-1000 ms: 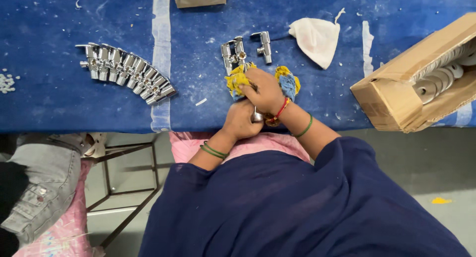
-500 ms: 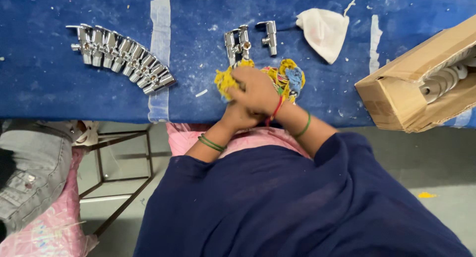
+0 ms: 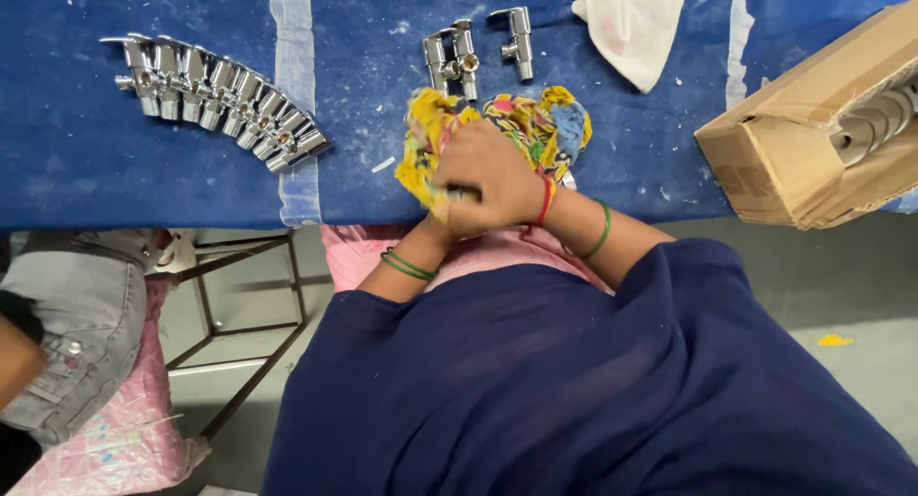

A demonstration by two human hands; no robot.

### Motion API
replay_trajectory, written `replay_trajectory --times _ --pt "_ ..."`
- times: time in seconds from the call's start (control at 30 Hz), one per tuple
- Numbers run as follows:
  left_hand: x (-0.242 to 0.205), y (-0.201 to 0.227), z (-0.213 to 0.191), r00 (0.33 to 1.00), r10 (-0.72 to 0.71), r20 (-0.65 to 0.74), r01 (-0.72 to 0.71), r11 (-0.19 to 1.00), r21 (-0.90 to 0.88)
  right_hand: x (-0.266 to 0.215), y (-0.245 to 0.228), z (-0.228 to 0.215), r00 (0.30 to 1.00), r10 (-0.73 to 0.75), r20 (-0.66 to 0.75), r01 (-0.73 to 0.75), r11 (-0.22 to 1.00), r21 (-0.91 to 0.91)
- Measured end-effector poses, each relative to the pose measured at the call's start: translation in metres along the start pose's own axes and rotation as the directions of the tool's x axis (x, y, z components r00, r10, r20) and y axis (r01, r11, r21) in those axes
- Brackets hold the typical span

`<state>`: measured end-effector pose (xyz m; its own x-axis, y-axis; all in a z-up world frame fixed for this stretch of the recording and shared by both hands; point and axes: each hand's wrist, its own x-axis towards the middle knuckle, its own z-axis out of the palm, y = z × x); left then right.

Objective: The person wipes and polishes small chrome-finished metal parts using a patterned cloth. They handle each part individually, turning it over to clean multiple sides, then place the finished pieces in a neat row on the blue work surface.

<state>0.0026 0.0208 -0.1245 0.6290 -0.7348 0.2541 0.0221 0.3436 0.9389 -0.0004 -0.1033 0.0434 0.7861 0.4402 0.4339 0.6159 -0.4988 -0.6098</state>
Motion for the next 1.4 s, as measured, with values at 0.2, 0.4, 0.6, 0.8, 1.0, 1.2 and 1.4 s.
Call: replay_trajectory --times 0.2,0.4,0.6,0.8,1.0,1.2,1.4 --pt "0.007 0.054 0.004 0.997 0.068 0.04 -0.075 0.66 0.748 -0.023 0.039 0.011 0.915 0.387 -0.114 -0.362 0.912 0.192" --pt "0.013 0.09 0.01 0.993 0.119 -0.013 -0.081 0.749 0.658 -0.052 0.049 0.015 0.861 0.434 -0.265 -0.401 0.9 0.168" --pt "0.011 0.082 0.004 0.939 0.215 -0.269 -0.06 0.871 0.488 -0.067 0.037 0.006 0.733 0.481 -0.481 -0.442 0.874 0.2" --pt "0.009 0.081 0.003 0.96 0.207 -0.191 -0.087 0.864 0.496 -0.093 0.034 -0.05 0.672 0.414 -0.614 -0.499 0.866 0.037" --pt "0.009 0.085 0.002 0.96 0.225 -0.164 -0.12 0.865 0.486 -0.081 0.054 -0.02 0.851 0.296 -0.435 -0.511 0.66 -0.55" --pt "0.006 0.064 0.0 0.939 0.174 -0.296 -0.038 0.909 0.415 -0.088 0.066 -0.009 0.865 0.22 -0.451 -0.47 0.67 -0.575" --pt "0.016 0.069 -0.021 0.819 -0.308 -0.484 -0.131 0.721 -0.68 -0.091 0.069 -0.009 0.886 0.169 -0.431 -0.426 0.662 -0.617"
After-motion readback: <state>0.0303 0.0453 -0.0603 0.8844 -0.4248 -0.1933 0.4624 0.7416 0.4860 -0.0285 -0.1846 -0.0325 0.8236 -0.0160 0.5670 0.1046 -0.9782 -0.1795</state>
